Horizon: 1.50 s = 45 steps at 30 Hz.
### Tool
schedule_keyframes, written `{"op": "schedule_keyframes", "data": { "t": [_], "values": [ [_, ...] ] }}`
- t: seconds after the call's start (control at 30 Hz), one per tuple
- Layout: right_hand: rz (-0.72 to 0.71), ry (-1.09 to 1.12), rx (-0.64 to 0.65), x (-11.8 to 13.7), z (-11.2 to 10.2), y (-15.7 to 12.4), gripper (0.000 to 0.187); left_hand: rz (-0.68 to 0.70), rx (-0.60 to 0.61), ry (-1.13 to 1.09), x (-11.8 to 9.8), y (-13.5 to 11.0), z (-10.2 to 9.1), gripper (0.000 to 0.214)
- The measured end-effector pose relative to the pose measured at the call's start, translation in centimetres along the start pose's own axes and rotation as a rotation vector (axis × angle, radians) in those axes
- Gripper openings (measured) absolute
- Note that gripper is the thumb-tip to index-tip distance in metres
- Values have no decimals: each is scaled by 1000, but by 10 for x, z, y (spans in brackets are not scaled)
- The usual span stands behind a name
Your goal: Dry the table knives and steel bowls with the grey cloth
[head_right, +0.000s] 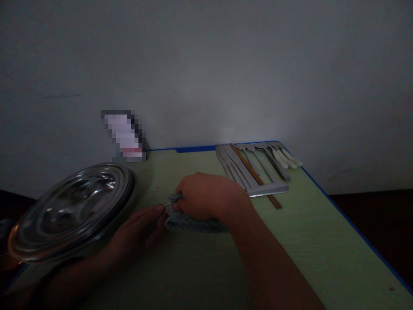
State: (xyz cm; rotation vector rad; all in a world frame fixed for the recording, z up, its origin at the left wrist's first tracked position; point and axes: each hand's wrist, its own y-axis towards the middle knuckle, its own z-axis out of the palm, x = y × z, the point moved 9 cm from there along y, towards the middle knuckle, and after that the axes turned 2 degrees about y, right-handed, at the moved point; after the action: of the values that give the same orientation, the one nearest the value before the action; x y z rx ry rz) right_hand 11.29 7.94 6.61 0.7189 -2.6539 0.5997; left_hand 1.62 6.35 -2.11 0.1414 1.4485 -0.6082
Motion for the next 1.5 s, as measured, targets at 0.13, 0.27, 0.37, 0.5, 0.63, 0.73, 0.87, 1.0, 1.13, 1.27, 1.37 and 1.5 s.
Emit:
{"op": "schedule_keyframes", "data": {
  "t": [0.13, 0.27, 0.37, 0.5, 0.63, 0.73, 0.87, 1.0, 1.13, 1.27, 1.37, 1.5],
  "values": [
    [-35, 5, 12, 16, 8, 9, 35, 8, -55, 70, -7, -3, -3, 35],
    [-159, 66, 51, 24, 14, 18, 37, 19, -127, 97, -18, -9, -7, 35],
    [-216, 158, 124, 15, 17, 16, 42, 28, -177, 70, -18, -9, -12, 33],
    [-79, 154, 82, -34, 2, -4, 50, 78, -219, -38, -13, -2, -22, 39],
    [131, 179, -1, -89, -16, -35, 52, 69, -239, -106, -7, 3, -25, 38],
    [180, 236, 16, -102, -17, -48, 48, -7, -208, -135, 0, 3, -19, 32],
    [160, 356, 47, -88, -15, -45, 41, 14, -142, -176, -1, 4, -13, 35],
    [92, 411, 51, -68, -10, -29, 40, 59, -156, -85, -7, 3, -14, 38],
    [44, 411, 24, -55, -4, -11, 43, 54, -140, -4, -7, 2, -12, 38],
    [35, 559, 93, -46, 13, 5, 36, 84, -131, -32, -6, 4, -12, 35],
    [33, 704, 176, -45, 27, 10, 33, 96, -169, -68, -6, 5, -17, 33],
    [24, 819, 241, -52, 36, 12, 36, 34, -186, -48, -2, 6, -18, 37]
  ]
}}
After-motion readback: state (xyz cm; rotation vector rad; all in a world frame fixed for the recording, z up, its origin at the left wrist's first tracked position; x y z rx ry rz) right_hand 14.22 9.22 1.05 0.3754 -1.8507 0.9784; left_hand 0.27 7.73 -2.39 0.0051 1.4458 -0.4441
